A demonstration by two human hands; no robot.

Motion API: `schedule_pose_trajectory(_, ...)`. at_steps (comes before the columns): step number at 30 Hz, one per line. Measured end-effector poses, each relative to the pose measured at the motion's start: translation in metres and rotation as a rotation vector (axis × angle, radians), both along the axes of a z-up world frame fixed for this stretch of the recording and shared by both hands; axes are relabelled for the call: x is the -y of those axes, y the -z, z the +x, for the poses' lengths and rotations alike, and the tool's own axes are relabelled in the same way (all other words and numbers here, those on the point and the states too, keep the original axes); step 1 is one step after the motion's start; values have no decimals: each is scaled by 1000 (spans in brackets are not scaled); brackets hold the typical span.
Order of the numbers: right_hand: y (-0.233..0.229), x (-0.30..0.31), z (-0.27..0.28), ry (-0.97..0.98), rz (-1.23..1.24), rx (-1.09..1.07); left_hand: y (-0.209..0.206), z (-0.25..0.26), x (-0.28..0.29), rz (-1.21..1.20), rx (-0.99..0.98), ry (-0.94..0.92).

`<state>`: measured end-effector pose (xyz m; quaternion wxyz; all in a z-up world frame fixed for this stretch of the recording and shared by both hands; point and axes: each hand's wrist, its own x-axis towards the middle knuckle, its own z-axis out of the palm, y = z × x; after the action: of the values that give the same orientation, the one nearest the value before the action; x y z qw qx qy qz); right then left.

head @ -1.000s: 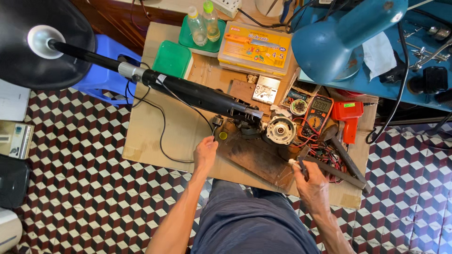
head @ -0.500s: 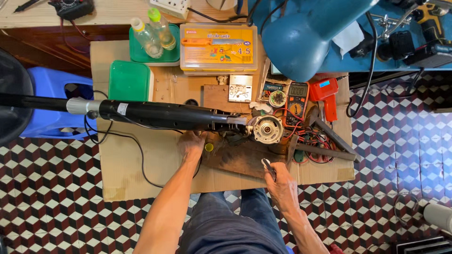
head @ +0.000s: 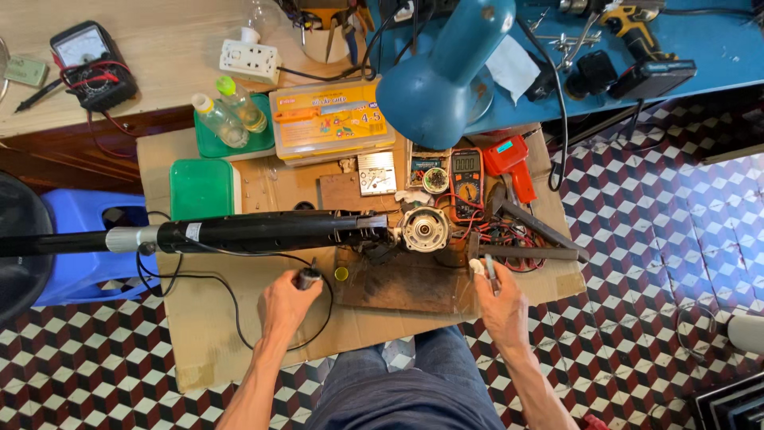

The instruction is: The person cleans and assembles a small motor component on a workbench. They wipe the motor housing with a cloth, insert a metal shaft, and use a screwdriver to tighten a screw. The person also handles a small white plastic piece and applies a liquid from a bottle to the assembly.

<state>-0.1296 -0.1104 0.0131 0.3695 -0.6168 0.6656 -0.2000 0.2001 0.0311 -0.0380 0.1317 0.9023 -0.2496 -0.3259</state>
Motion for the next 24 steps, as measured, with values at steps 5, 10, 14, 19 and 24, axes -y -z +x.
schedule_pose_trajectory(5,15,74,3,-79,-64,47,-45,-29,-23,-208,-66,-189)
schedule_pose_trajectory(10,71,146,18,-251,103,-30,-86,-64,-4,-575,-594,-661)
schedule_pose_trajectory(14,92,173,33,-418,183,-28,-93,-95,32,-784,-818,-832)
schedule_pose_trajectory(19,40,163,15,-293,107,38,-90,-119,72,-968,-1110,-886)
schedule_pose_trajectory(24,-36,105,-8,-117,201,285,-87,-118,91,-971,-1342,-929)
